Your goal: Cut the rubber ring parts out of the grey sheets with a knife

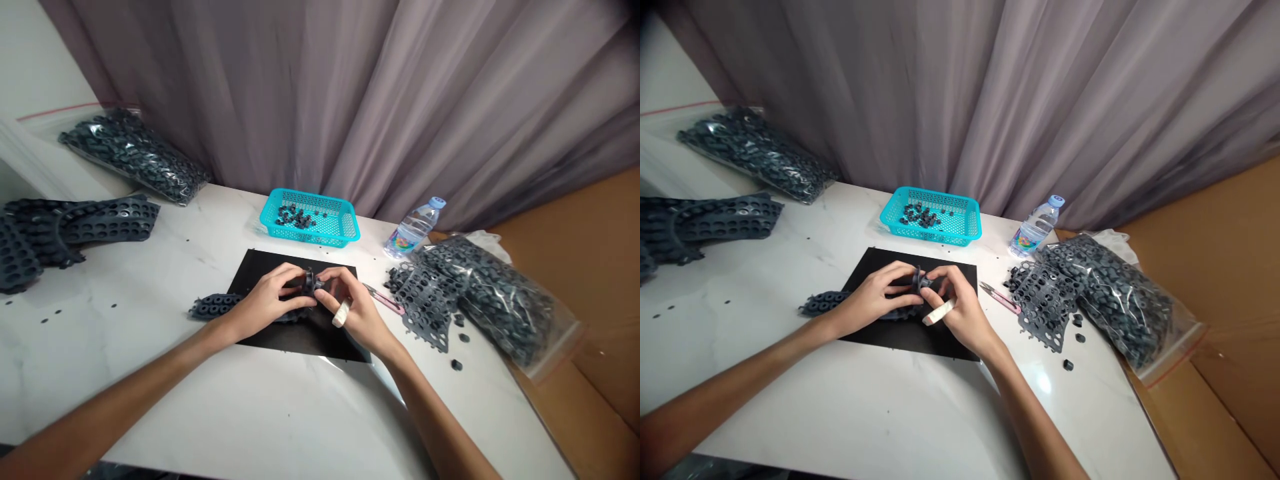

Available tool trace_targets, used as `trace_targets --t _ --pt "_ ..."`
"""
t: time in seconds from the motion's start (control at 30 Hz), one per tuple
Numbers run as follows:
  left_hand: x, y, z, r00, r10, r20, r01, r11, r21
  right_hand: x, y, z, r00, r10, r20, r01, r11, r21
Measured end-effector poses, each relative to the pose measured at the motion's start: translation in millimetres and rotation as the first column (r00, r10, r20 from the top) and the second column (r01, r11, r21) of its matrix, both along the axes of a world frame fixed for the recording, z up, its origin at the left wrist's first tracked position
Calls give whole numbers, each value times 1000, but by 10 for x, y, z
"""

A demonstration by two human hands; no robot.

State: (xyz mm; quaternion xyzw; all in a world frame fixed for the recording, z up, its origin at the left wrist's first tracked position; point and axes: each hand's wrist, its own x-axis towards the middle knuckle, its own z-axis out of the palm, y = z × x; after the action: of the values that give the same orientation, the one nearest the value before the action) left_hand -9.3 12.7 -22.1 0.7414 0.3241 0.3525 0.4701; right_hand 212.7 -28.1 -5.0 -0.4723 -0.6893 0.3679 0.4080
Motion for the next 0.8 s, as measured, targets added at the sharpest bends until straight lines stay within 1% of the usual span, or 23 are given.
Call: trace_targets --t 0.1,0.17,0.23,0.3,0.37,0.43,0.5,0.53,0.57,0.6,0.63,0.67,0.7,0.73,0.77,0.8 --pt "-18 37 -35 997 82 3 -83 996 19 19 38 -66 997 -13 -72 10 999 -38" --pt "-32 58 -38 994 104 -32 -103 994 43 54 72 -101 995 3 -104 -10 998 -66" --pt "-39 63 -8 995 70 -75 -69 998 7 95 94 -98 991 18 -132 -29 996 -88" --pt "-44 41 83 994 -22 -108 12 996 -88 128 75 -27 986 30 -165 -48 994 -102" --pt "-56 -18 265 989 -118 -88 98 974 -203 141 -6 128 980 38 -194 -58 993 -101" --pt "-79 -115 544 983 -185 -22 171 945 -280 134 -141 353 976 48 -213 -65 995 -76" --pt "-101 -224 869 971 -239 19 234 927 -294 110 -281 598 959 51 -279 -55 998 -7" --pt "-105 -267 1016 968 -248 41 249 923 -294 96 -330 704 948 59 -313 -53 998 26" --pt "-100 -292 1133 970 -235 63 243 928 -282 83 -352 783 942 56 -331 -46 998 38" --pt "-87 -292 1205 973 -212 90 228 935 -271 72 -343 826 943 41 -331 -31 999 37" --pt "-67 -261 1221 976 -180 124 208 942 -265 66 -303 826 944 26 -328 -5 998 64" --pt "-42 -200 1176 978 -145 152 182 945 -271 66 -237 782 952 -10 -306 31 997 67" --pt "-18 -108 1071 980 -110 168 154 947 -281 74 -154 696 960 -51 -277 68 996 54" --pt "4 7 916 984 -72 161 116 952 -284 89 -64 576 968 -82 -239 90 996 23" --pt "18 137 724 990 -41 133 74 965 -252 111 20 436 978 -95 -184 91 995 -26" --pt "25 273 513 997 1 78 12 986 -166 137 89 287 991 -80 -106 72 994 -78"
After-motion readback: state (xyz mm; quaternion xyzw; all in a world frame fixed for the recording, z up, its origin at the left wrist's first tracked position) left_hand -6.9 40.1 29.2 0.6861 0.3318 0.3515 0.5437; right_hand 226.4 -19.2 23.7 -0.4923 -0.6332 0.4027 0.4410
